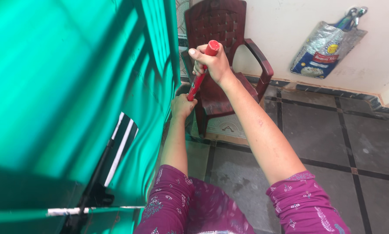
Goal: The person mops a tiled floor using a mop with a red handle and a traditional mop head, moving across the area and around objects.
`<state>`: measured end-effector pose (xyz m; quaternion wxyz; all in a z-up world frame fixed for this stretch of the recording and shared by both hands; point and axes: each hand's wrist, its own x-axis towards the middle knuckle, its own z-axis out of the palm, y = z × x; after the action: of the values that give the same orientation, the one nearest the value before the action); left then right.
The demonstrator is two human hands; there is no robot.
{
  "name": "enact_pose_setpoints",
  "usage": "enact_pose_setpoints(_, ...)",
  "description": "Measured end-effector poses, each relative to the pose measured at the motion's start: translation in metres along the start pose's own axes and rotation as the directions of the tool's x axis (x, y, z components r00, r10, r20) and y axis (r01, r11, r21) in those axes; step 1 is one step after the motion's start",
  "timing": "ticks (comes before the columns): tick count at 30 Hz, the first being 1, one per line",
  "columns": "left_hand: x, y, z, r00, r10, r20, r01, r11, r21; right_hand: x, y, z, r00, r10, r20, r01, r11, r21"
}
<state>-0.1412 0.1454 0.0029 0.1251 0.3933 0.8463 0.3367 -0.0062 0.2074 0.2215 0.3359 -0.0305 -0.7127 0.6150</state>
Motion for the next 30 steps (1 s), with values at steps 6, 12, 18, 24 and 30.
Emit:
enact_pose_setpoints(6,-0.056,0.040,0.014,1.000,0.015,-0.008,-0.015,1.000,-0.011,-0.046,-0.033,-0.010,0.999,0.004,-0.032,-0.006,0.997,-0.080)
enact_pose_setpoints(12,-0.105,0.098,0.037,0.996,0.049,0.075,-0.043,0.997,-0.071,-0.093,-0.069,-0.047,0.995,0.035,-0.089,-0.042,0.996,-0.076)
enact_pose_setpoints(18,-0.130,0.155,0.084,0.972,0.158,0.173,-0.131,0.979,-0.158,-0.141,-0.100,-0.087,0.977,0.063,-0.204,-0.099,0.981,-0.168)
enact_pose_setpoints(24,-0.159,0.204,0.144,0.918,0.259,0.300,-0.172,0.942,-0.289,-0.196,-0.117,-0.116,0.928,0.074,-0.366,-0.210,0.914,-0.347)
enact_pose_setpoints(30,-0.196,0.258,0.206,0.858,0.279,0.431,-0.149,0.939,-0.311,-0.252,-0.135,-0.148,0.830,0.070,-0.553,-0.374,0.806,-0.459)
